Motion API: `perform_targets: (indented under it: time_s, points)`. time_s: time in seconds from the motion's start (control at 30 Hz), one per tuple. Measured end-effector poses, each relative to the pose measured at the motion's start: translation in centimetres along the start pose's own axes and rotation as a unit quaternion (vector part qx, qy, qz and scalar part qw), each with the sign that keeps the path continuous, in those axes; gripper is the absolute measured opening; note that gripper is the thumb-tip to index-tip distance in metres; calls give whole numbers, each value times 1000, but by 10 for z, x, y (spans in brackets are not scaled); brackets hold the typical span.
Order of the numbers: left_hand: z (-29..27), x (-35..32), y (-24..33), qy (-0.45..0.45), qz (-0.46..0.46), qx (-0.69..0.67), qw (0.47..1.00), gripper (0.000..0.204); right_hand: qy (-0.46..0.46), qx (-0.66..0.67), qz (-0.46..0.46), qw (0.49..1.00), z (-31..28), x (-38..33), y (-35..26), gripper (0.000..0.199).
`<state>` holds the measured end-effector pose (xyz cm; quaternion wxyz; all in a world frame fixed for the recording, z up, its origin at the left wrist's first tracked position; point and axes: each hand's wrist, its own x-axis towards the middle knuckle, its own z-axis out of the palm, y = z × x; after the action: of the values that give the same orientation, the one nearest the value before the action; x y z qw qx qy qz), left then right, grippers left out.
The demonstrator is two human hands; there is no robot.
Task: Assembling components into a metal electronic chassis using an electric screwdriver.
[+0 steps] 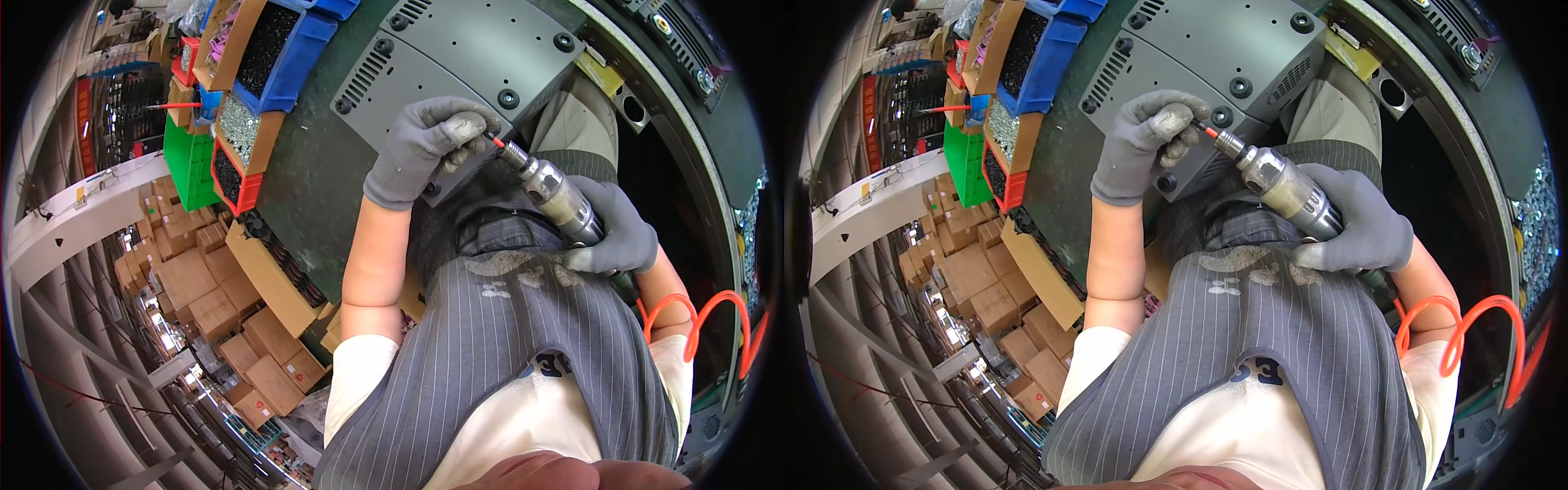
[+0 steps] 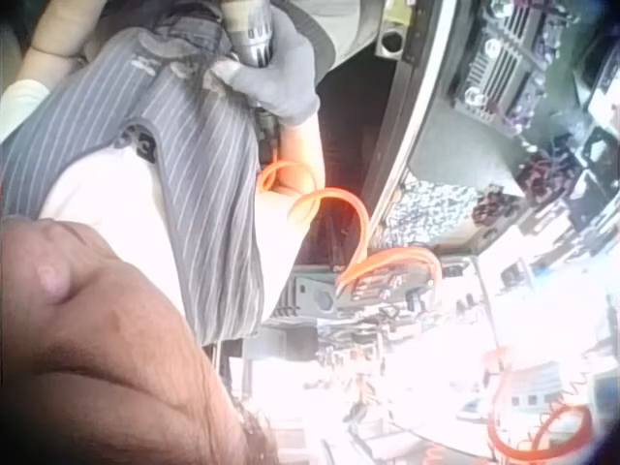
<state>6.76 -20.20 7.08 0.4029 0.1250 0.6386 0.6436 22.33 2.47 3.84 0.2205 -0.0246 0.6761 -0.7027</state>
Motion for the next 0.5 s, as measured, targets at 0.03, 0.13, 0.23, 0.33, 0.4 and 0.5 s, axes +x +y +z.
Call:
perform_targets:
  time_s: [0.03,0.13,0.23,0.33,0.4,0.5]
  points:
    - [2,0,0,-1,0,-2,1000,28,1,-1,1,1000,2,0,3,81]
    - [3,-1,-5,-35,-27,-34,998,29,44,-11,-37,998,2,-2,10,84]
    - [-13,-5,-12,-47,-8,-158,986,32,58,-25,-51,997,-6,-16,12,78]
    - [-26,-4,-14,149,18,-343,927,30,83,26,40,995,-14,-36,22,72]
    - [-47,-5,-31,137,71,-496,854,32,89,14,64,994,-14,-36,27,71]
    - [-47,1,-35,115,40,-518,847,32,102,-11,84,991,-11,-32,42,70]
